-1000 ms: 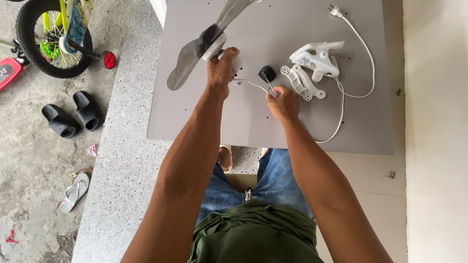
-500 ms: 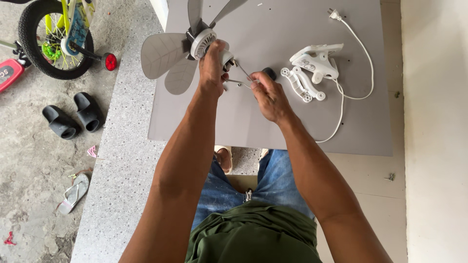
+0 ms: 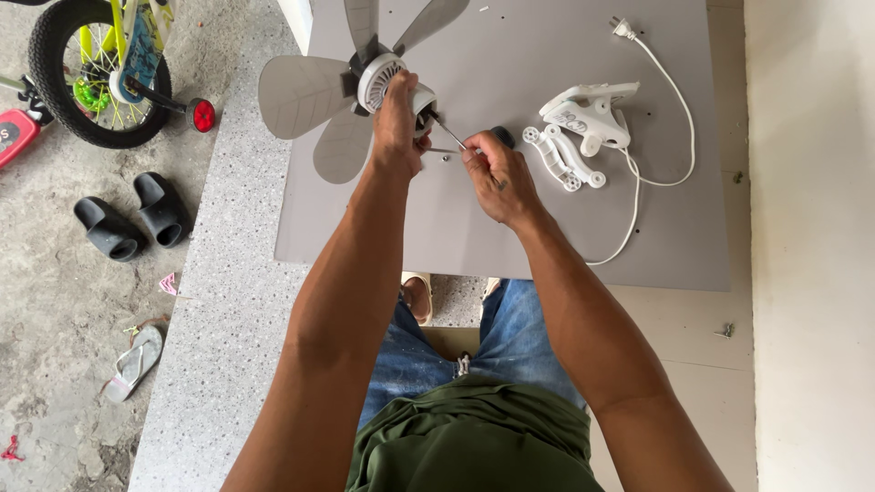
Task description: The person uses a screwdriver to remove screws from the base and neck of a white electric fan, detaching the base and then the neck from the fan head. The removed parts are placed on the table.
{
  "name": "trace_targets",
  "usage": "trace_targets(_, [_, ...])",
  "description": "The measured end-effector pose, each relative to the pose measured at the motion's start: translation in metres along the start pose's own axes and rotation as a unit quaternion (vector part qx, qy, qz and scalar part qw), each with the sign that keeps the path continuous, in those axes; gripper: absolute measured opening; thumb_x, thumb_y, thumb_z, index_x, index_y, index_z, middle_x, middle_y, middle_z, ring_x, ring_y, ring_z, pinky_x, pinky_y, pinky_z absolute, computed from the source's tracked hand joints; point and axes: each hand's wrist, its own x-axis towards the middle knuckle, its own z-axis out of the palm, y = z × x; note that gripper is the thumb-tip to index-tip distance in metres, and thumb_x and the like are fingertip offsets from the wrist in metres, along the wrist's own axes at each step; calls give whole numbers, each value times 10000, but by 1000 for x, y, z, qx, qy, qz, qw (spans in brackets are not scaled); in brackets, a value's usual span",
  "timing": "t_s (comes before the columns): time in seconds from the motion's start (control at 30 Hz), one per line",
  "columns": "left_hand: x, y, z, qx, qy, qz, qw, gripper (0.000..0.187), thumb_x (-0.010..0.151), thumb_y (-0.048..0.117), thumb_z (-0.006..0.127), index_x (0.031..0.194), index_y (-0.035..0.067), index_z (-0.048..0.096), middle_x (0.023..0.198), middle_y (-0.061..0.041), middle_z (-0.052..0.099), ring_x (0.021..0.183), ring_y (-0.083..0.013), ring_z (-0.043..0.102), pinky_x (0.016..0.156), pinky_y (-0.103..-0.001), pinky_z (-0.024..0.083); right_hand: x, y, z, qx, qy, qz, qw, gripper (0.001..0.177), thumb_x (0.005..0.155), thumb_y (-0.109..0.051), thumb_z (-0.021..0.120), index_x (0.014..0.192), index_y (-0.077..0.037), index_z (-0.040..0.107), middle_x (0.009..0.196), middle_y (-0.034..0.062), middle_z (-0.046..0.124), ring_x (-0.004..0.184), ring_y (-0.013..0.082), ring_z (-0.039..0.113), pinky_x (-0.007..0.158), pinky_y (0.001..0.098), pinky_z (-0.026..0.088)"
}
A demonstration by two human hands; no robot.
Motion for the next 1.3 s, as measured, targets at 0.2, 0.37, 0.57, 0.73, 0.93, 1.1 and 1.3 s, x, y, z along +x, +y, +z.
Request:
trace_targets(0.2, [-4,1,5,1,-3,-1,1000,472,735,499,648,995,111,581,754,-47,602,647,-164,547,562,-339,401,0,-4,-1,-6,-16,62,998,332,1053,-383,517,1100,-72,622,685,80,649,630,186,625,614,388,504])
trace_targets(0.37, [-3,1,6,0,1,-5,1000,474,742,503,648,992,105,584,753,-55,594,639,-163,542,560,-339,398,-2,-6,-2,4,2,32,999,317,1058,-360,529,1101,-60,621,711,61,662,636,163,633,609,368,510])
trace_targets(0.57, [-4,1,5,-2,-7,3,1000,493,728,511,651,995,101,587,763,-60,600,639,-170,544,562,-344,402,-1,-9,-3,-2,-7,70,998,297,1047,-335,530,1099,-60,628,670,83,632,596,179,590,577,382,473])
trace_targets(0.73, [-6,0,6,-6,-3,-8,1000,490,715,513,657,1002,122,591,793,-52,610,671,-170,553,587,-349,402,0,-11,-3,4,0,36,999,292,1048,-333,539,1083,-55,623,692,60,646,614,156,608,588,361,492])
trace_targets(0.93, [-5,0,6,9,3,-7,1000,503,714,515,657,1002,108,595,793,-61,609,672,-175,555,585,-349,409,-1,-9,-2,-3,-10,68,998,296,1048,-341,526,1083,-65,626,678,78,643,607,175,608,586,379,482])
trace_targets(1.1, [-8,-2,3,24,-42,17,999,530,705,518,671,1001,85,598,784,-62,602,676,-170,562,570,-344,426,0,-6,-1,-4,6,33,999,289,1046,-331,540,1074,-57,626,730,59,675,643,167,646,606,367,513])
trace_targets(1.3, [-13,-2,4,33,-32,39,998,588,690,565,663,986,59,619,756,-66,612,647,-165,576,538,-329,434,-4,-7,-2,-18,3,75,997,261,1041,-309,552,1063,-62,632,672,80,630,592,174,593,561,370,462])
